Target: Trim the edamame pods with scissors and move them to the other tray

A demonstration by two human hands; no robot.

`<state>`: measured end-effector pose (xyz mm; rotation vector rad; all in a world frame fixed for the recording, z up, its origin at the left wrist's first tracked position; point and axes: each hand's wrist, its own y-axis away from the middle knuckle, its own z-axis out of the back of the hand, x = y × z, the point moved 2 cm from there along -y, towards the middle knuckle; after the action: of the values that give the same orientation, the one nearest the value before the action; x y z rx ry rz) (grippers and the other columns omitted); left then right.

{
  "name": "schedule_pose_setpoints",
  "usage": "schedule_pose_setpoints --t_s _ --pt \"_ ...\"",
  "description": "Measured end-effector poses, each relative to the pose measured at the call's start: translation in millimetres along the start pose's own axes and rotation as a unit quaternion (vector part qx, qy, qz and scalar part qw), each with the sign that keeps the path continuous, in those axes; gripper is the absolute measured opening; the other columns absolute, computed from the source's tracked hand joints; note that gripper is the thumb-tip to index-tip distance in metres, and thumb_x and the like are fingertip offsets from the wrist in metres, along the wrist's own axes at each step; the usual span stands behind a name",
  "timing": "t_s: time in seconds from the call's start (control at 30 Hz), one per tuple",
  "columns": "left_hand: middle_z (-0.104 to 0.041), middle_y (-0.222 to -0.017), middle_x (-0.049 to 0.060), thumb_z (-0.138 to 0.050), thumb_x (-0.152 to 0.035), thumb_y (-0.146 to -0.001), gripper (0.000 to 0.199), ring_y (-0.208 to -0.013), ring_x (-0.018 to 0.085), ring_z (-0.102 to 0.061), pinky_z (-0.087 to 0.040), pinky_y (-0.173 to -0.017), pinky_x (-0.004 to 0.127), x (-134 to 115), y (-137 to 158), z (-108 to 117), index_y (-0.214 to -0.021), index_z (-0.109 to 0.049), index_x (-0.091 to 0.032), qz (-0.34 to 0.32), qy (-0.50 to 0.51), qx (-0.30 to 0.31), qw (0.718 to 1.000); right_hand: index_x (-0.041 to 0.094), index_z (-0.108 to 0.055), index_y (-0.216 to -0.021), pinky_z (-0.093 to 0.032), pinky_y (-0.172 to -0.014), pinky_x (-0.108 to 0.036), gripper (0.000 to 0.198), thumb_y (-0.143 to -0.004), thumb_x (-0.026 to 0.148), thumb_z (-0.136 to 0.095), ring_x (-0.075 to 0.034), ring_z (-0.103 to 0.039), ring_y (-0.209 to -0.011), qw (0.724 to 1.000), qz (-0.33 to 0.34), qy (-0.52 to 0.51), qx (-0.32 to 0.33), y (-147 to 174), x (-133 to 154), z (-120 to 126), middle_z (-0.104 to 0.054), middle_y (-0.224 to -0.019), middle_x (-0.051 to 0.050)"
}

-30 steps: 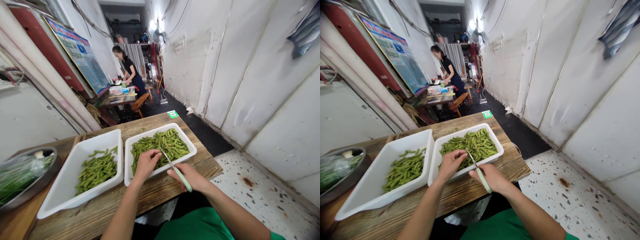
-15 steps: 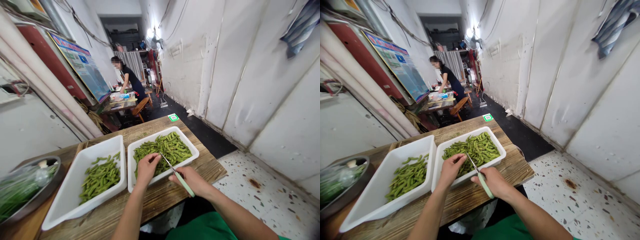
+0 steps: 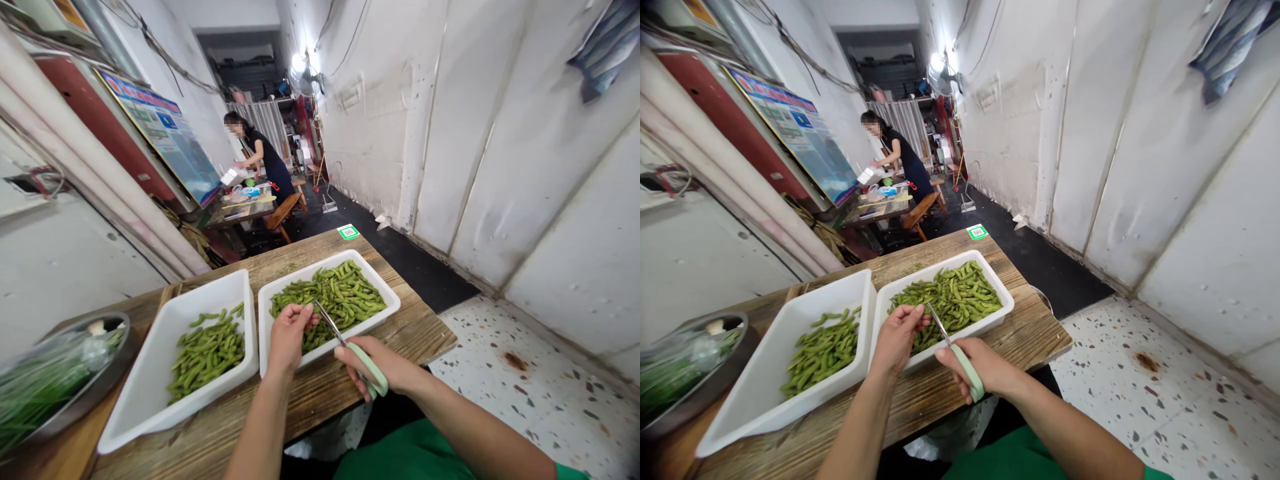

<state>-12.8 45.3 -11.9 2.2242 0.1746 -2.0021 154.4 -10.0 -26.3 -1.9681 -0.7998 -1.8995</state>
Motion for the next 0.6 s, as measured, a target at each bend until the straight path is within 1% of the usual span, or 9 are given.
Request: schedule_pose_setpoints --t_s 0.2,0.4,0.5,0.6 --pt "-0.062 -0.059 -0.004 -0.072 -0.040 -0.062 0.032 -0.060 0.013 -0.060 -0.045 -0.063 0.025 3.7 -0.1 0.7 -0.068 -0.049 -0.018 -0.033 -0.005 0.009 0.999 0.017 -0.046 -0.073 -0.040 -0.030 -0.016 0.049 -0.073 0.065 -0.053 -0.005 -0.044 -0.033 0.999 -0.015 -0.047 -0.015 -3.3 6.6 -6.7 -0.046 -0.052 0.007" --pt "-0.065 -0.062 -0.001 -0.072 -0.039 -0.064 0.030 -0.060 0.013 -0.061 -0.046 -0.065 0.026 3.2 0.7 1.7 -0.068 -0.051 -0.017 -0.034 -0.011 0.018 0.999 0.018 -0.044 -0.072 -0.040 -0.027 -0.017 0.048 -0.072 0.065 -0.054 -0.006 -0.042 -0.031 0.999 -0.001 -0.041 -0.025 -7.9 -1.0 -5.7 -0.044 -0.048 0.008" --pt "-0.065 -0.061 -0.001 -0.072 -0.039 -0.063 0.030 -0.059 0.013 -0.061 -0.046 -0.063 0.026 2.9 1.4 0.1 -0.068 -0.051 -0.017 -0.034 -0.022 0.009 0.999 0.018 -0.045 -0.072 -0.038 -0.026 -0.017 0.048 -0.071 0.065 -0.055 -0.006 -0.042 -0.030 0.999 -0.015 -0.042 -0.031 -10.4 -3.7 -5.7 -0.043 -0.047 0.008" --pt "-0.064 -0.061 0.000 -0.071 -0.040 -0.064 0.030 -0.060 0.014 -0.062 -0.047 -0.063 0.027 4.4 2.0 -4.6 -0.067 -0.050 -0.017 -0.042 -0.055 0.010 0.998 0.018 -0.046 -0.072 -0.037 -0.026 -0.016 0.047 -0.072 0.064 -0.055 -0.005 -0.041 -0.029 0.998 -0.031 -0.050 -0.036 -11.6 -3.3 -6.1 -0.044 -0.047 0.008"
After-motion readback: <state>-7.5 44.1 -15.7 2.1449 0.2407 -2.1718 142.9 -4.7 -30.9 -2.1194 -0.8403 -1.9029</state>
